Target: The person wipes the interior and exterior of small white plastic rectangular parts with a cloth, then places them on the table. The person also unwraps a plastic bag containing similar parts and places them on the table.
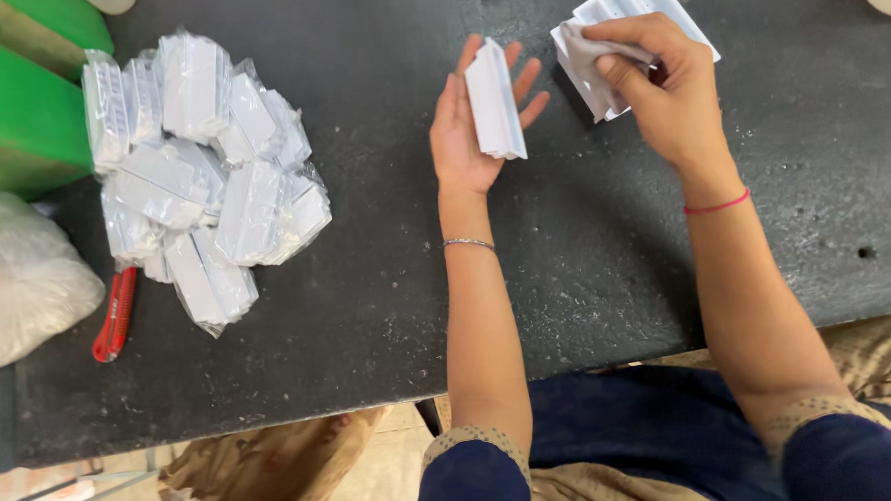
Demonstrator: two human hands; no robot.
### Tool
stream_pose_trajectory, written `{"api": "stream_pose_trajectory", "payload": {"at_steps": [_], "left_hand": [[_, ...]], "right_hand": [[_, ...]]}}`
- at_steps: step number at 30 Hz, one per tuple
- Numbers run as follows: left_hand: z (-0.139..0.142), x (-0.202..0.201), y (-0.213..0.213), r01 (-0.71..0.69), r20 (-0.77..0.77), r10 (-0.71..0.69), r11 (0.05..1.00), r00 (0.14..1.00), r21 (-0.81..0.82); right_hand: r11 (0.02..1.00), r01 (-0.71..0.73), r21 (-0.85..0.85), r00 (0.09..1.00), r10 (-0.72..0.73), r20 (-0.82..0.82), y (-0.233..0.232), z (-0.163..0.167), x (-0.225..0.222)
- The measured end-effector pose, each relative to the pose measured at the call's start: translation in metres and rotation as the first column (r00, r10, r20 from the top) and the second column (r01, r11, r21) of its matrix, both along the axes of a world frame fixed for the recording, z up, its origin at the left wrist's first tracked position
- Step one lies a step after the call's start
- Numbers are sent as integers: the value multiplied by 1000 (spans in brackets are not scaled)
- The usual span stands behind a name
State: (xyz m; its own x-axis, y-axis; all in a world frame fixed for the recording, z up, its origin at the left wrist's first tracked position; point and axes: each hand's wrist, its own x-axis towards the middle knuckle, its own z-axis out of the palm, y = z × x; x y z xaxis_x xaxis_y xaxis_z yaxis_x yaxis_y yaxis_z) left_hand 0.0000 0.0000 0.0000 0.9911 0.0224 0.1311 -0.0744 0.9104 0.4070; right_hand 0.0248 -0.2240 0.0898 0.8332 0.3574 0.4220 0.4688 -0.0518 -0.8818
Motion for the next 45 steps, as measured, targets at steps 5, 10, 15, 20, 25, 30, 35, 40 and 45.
{"api": "stream_pose_trajectory", "payload": {"at_steps": [5, 10, 15, 20, 25, 30, 35, 40, 45], "left_hand": [[20, 1, -26, 6, -113, 28, 955, 993, 296], [8, 2, -61, -88, -44, 142, 800, 989, 594], [-8, 8, -77, -267, 82, 279, 732, 957, 626], [-5, 6, -54, -412, -27, 484, 771, 875, 486], [7, -8, 7, -430, -96, 434, 901, 896, 62], [0, -16, 26, -219, 42, 241, 932, 970, -288], [-4, -18, 30, -11, 165, 77, 931, 983, -364], [1, -20, 29, 22, 135, 29, 930, 990, -366], [3, -19, 23, 19, 128, 35, 918, 991, -396]], "right_hand": [[974, 179, -138, 944, -131, 302, 9, 3, -10], [944, 276, -183, 902, -188, 389, 22, -5, -18], [915, 285, -285, 908, -163, 386, 32, -10, -23], [917, 26, -399, 943, 110, 313, 34, -7, -34], [643, -522, -560, 817, 564, -115, 20, 15, -24], [724, -470, -505, 858, 510, -66, 5, 26, -19], [825, -326, -462, 938, 345, -46, 0, 24, -15], [867, -270, -419, 955, 298, 2, 2, 18, -15], [892, -200, -404, 968, 243, 57, 1, 16, -13]]}}
